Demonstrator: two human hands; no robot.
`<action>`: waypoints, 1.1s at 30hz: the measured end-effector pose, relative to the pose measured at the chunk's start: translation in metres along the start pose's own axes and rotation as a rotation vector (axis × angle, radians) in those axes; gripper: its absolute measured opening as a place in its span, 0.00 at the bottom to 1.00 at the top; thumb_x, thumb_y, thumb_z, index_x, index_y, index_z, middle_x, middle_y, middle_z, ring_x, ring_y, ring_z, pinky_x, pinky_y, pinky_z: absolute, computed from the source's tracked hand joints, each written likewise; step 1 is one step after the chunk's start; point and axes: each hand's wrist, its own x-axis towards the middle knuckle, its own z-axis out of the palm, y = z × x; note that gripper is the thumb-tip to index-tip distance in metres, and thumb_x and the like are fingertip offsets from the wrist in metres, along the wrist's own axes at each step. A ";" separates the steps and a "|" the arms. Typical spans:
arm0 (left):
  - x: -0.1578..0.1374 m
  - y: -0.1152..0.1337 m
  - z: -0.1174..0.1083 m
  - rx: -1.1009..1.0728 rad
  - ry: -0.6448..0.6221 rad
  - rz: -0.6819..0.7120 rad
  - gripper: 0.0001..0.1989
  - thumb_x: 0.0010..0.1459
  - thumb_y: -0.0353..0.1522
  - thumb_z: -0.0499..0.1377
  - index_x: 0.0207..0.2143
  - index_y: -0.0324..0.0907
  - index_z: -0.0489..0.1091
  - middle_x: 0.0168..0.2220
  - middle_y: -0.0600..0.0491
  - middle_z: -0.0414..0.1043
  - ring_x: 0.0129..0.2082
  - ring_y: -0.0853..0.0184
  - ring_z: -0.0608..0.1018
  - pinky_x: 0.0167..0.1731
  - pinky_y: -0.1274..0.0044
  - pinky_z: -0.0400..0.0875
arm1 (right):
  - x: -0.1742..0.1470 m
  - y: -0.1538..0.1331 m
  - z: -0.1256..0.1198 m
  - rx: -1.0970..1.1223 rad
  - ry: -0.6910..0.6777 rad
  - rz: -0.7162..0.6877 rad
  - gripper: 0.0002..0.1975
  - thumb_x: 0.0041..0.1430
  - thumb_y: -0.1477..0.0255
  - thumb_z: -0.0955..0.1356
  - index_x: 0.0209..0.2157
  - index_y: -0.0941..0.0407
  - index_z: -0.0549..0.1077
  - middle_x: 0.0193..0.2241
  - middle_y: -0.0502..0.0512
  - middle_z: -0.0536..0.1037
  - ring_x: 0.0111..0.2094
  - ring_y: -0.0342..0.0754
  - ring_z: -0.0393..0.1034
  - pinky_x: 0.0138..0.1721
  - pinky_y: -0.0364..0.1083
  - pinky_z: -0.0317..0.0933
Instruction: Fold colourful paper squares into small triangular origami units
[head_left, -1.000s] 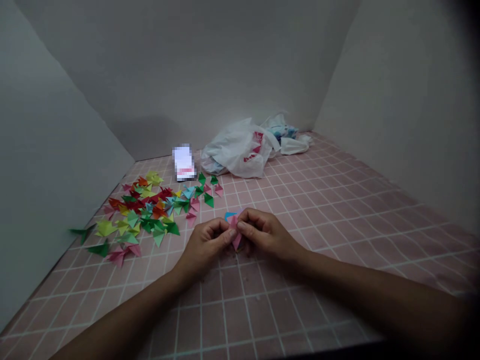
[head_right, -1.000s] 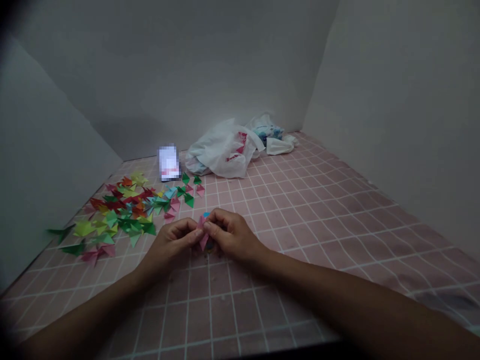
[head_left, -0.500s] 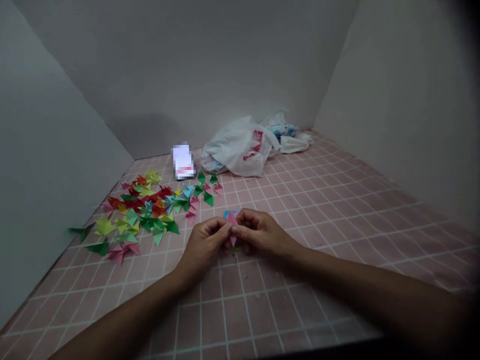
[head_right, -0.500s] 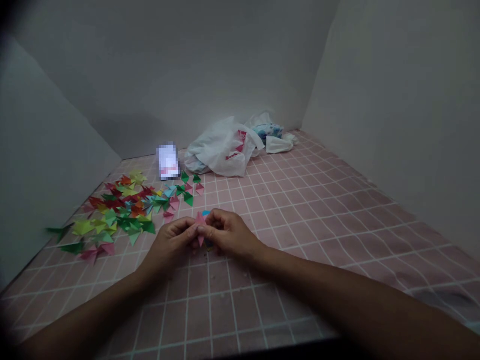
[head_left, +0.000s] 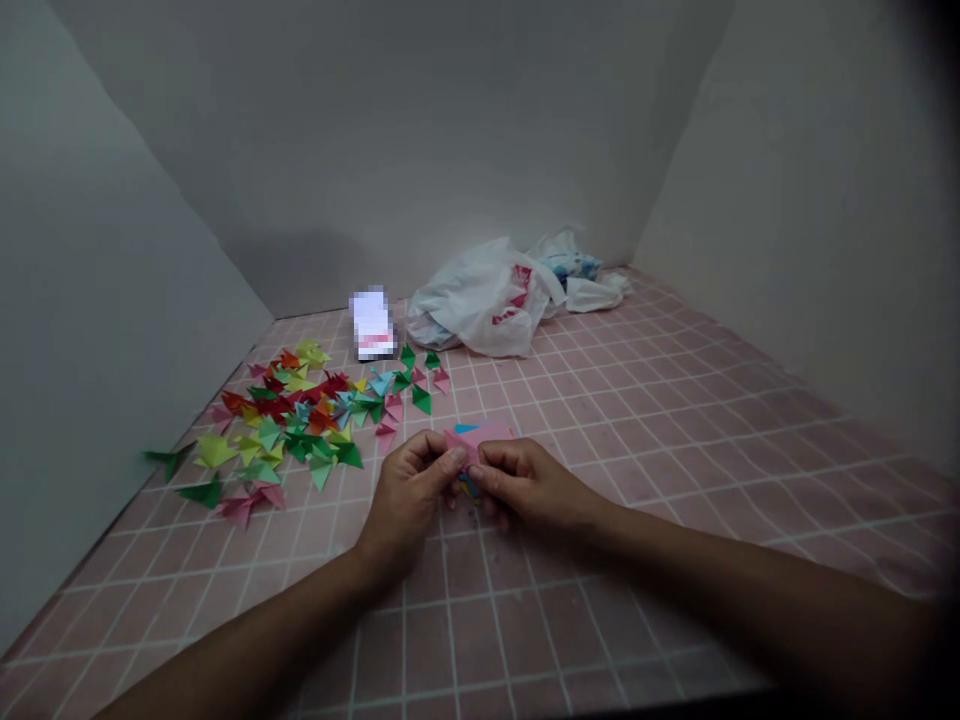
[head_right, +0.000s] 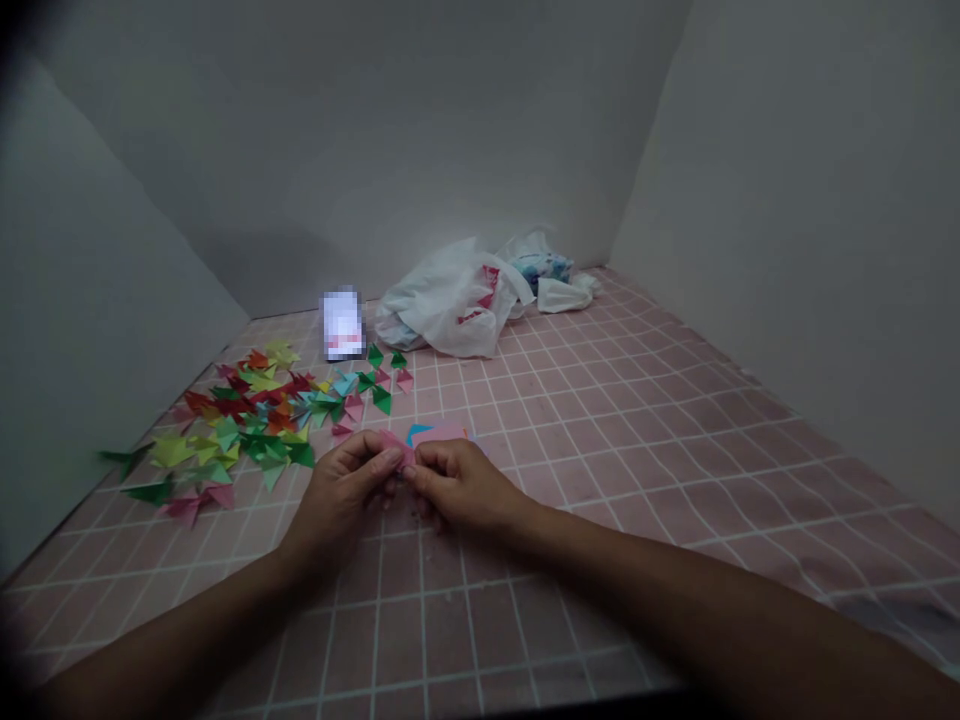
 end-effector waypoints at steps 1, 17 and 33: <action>0.000 0.000 0.000 0.000 0.010 0.001 0.13 0.49 0.37 0.67 0.24 0.39 0.68 0.18 0.59 0.65 0.18 0.75 0.65 0.18 0.83 0.61 | 0.000 0.000 0.000 -0.012 0.016 -0.011 0.18 0.61 0.58 0.66 0.24 0.57 0.65 0.18 0.47 0.67 0.17 0.37 0.60 0.18 0.39 0.52; 0.003 -0.004 -0.002 0.092 0.011 0.051 0.12 0.51 0.37 0.65 0.25 0.40 0.67 0.19 0.58 0.69 0.18 0.73 0.70 0.21 0.81 0.66 | 0.000 -0.004 -0.005 -0.351 0.263 -0.293 0.07 0.61 0.68 0.67 0.31 0.56 0.67 0.24 0.48 0.69 0.26 0.42 0.62 0.27 0.42 0.56; 0.004 -0.005 -0.009 0.072 -0.038 0.067 0.11 0.57 0.37 0.63 0.40 0.41 0.76 0.22 0.57 0.71 0.23 0.73 0.73 0.27 0.81 0.70 | 0.004 0.001 -0.007 0.156 0.056 -0.094 0.13 0.58 0.62 0.69 0.30 0.57 0.66 0.22 0.47 0.69 0.19 0.37 0.59 0.21 0.39 0.53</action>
